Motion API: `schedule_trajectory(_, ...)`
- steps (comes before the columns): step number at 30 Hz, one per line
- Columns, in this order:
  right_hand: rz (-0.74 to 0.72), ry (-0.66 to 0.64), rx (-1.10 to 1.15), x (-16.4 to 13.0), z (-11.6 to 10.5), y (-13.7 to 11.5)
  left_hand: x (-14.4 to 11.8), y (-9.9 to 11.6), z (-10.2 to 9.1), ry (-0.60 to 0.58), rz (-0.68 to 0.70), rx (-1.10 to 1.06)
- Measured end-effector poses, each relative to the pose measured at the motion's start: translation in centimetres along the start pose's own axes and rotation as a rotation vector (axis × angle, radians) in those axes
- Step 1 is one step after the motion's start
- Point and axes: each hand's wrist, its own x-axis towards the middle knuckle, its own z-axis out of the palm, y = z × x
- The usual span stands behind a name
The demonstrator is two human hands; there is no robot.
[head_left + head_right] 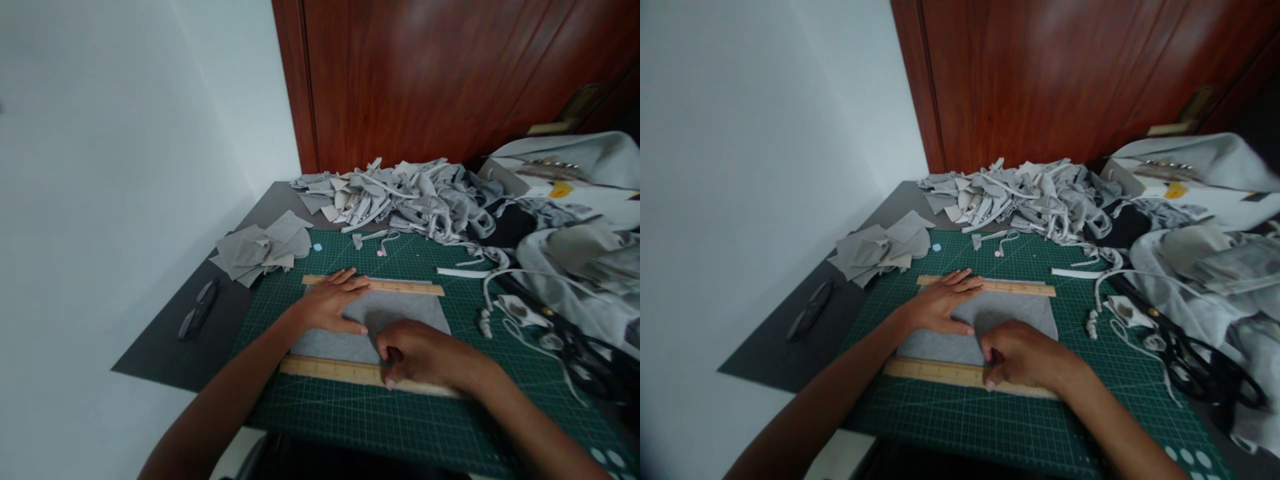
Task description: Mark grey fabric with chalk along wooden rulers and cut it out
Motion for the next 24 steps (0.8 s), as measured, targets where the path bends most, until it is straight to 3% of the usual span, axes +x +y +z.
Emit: schedule_trajectory(24,0.021,-0.030,0.020,0.0,-0.2,-0.4,-0.3,0.7,0.6,0.052,-0.001,0.041)
